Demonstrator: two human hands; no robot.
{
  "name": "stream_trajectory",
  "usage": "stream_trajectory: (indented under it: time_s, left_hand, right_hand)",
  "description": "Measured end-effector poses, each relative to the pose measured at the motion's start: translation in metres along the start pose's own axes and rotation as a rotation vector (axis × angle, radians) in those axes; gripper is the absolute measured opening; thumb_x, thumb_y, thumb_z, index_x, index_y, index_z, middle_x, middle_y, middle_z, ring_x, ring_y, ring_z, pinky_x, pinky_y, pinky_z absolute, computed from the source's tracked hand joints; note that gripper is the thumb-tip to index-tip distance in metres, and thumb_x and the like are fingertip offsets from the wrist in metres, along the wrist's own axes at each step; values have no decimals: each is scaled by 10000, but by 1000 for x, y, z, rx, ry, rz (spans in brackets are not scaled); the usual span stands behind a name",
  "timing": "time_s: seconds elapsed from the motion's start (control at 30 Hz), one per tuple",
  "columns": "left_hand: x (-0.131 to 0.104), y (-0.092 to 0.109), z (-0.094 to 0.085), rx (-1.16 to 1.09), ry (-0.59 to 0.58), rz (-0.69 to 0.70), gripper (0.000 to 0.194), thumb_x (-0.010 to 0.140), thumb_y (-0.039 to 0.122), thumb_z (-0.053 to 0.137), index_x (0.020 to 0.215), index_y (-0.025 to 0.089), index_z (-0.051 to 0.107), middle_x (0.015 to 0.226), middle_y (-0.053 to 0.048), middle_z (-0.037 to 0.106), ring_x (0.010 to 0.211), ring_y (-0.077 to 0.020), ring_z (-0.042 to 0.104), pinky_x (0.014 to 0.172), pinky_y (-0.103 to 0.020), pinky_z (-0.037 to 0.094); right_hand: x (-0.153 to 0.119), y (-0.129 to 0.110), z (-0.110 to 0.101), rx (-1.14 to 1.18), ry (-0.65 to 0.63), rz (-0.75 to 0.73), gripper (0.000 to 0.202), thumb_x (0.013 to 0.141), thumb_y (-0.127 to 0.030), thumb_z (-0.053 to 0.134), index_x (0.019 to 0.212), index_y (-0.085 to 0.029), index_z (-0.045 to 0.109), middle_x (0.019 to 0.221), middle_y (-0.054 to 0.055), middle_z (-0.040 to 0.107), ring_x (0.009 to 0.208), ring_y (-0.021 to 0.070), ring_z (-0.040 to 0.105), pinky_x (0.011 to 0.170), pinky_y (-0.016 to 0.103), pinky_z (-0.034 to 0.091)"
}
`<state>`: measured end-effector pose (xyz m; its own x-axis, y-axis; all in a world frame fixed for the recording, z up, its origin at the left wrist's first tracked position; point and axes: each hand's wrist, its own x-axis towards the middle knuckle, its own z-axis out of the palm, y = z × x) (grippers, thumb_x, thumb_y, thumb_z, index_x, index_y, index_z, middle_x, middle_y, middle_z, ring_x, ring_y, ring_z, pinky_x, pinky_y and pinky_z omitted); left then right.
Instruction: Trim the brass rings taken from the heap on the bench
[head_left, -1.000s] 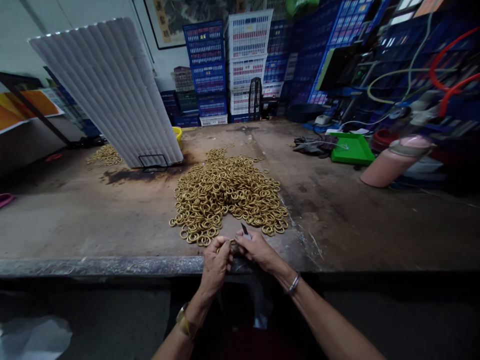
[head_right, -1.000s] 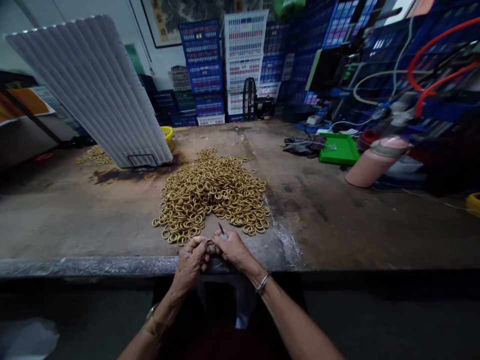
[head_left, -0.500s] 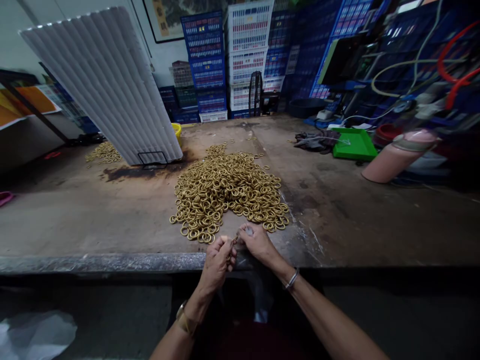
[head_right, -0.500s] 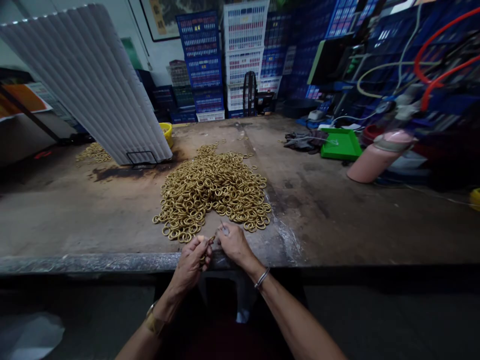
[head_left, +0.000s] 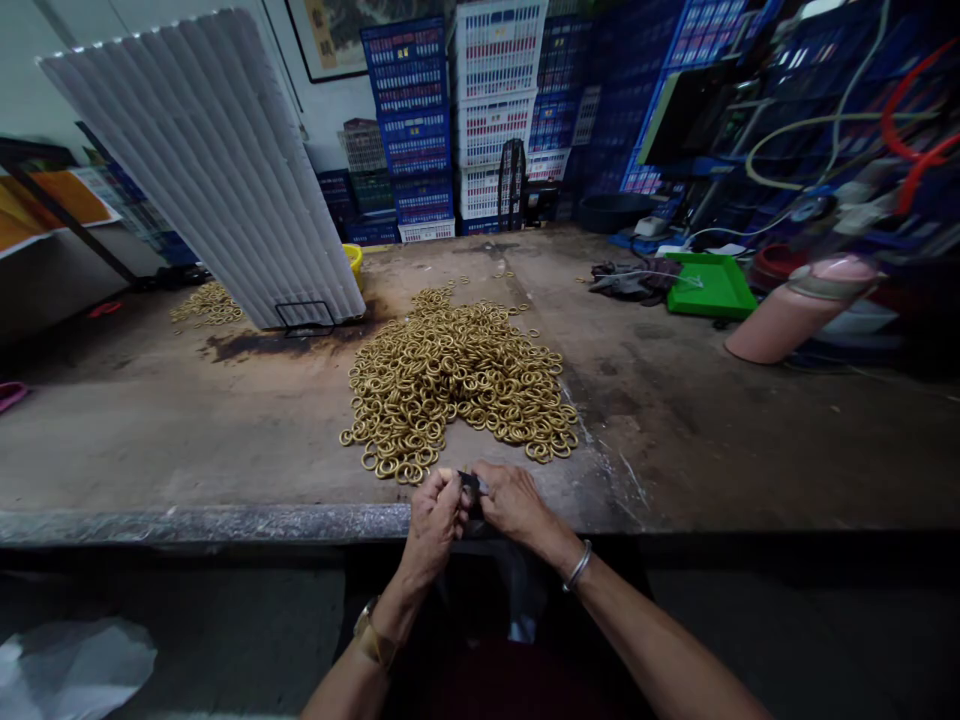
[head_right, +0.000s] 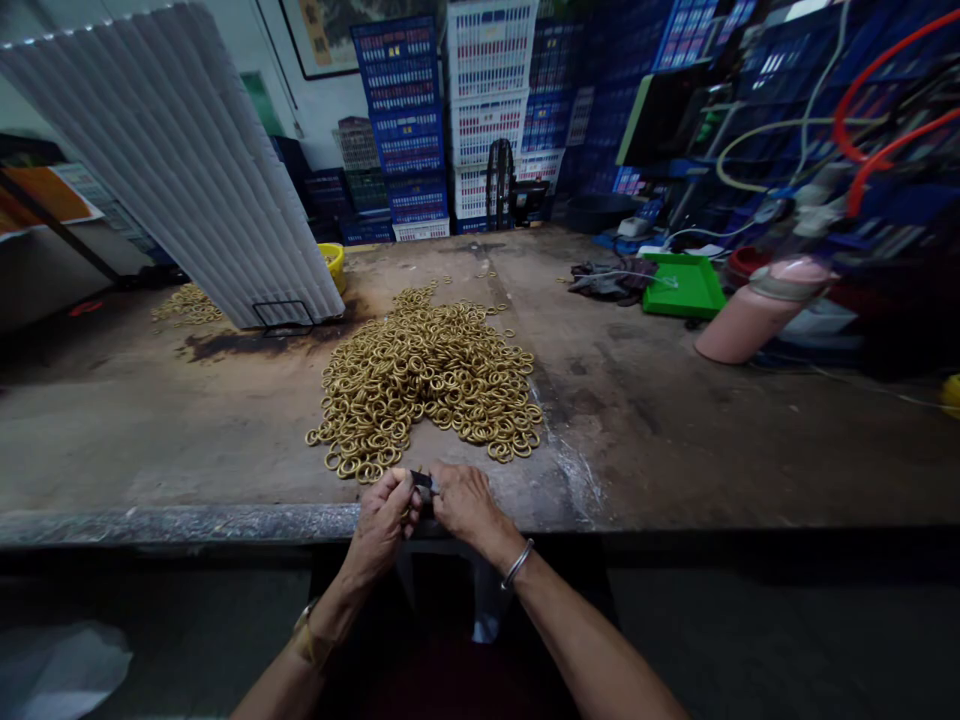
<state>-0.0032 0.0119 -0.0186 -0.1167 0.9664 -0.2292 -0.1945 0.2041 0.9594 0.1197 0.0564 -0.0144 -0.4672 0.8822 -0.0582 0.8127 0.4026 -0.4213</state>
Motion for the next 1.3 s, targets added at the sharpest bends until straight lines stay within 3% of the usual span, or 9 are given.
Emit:
stream_trajectory:
  time_s: [0.13,0.33,0.47,0.57,0.77,0.93,1.1,1.2,1.3]
  left_hand:
    - [-10,9,-1,-109,-67,-70,304,732,453,557,738,159,481,574,50,466,425,-34,402,363,-129,264]
    - [-21,10,1,-358,-174,-240,292,731,424,579,740,152,476,673,-4,545,466,-52,442,350,-141,280]
    - [-20,3,1,-442,-195,-297,273,718,379,610,713,150,460,740,-57,599,493,-66,479,350,-141,273]
    - [-18,1,-3,-539,-208,-343,236,713,340,620,738,155,476,702,-33,580,491,-65,482,348,-132,241]
    - [-11,3,-8,-654,-207,-361,262,645,318,684,703,133,509,670,-20,535,531,-67,495,353,-123,226]
    - [3,8,-4,-479,-88,-238,319,603,362,708,681,155,477,626,23,494,481,-50,449,350,-127,219]
    - [17,4,-5,48,145,175,269,698,389,598,863,178,570,548,48,476,440,-66,405,415,-173,320]
    - [20,0,-8,278,143,397,246,715,296,581,933,188,615,682,-2,580,606,-114,514,610,-224,415]
    - [21,-1,-7,393,90,464,244,730,255,551,953,186,622,734,-34,625,658,-148,553,686,-266,429]
  right_hand:
    - [11,6,-3,-114,42,121,259,759,-171,406,966,-193,559,823,69,656,719,162,580,600,238,308]
    - [40,15,-15,-203,228,220,219,765,-192,430,965,-185,518,805,68,653,734,189,604,603,250,324]
    - [61,16,-19,-258,242,223,217,792,-193,406,990,-177,494,797,81,653,725,205,611,588,256,328]
    - [71,17,-20,-283,189,228,202,813,-164,371,953,-185,516,809,90,650,733,193,610,592,254,334]
    - [68,21,-21,-210,261,173,175,795,-202,413,915,-197,540,870,63,627,748,153,579,584,236,315]
    - [66,22,-17,209,321,185,119,719,-224,471,622,-169,514,573,-11,526,537,95,447,496,213,257]
    - [53,18,-11,968,101,243,107,642,-250,500,585,-167,463,489,-63,438,399,47,298,389,183,209]
    - [40,12,-10,1202,-34,285,147,629,-288,523,589,-158,467,509,-60,457,362,25,275,348,172,175]
    - [30,7,-11,1317,-103,321,190,615,-319,555,585,-156,462,513,-66,456,348,13,285,333,160,168]
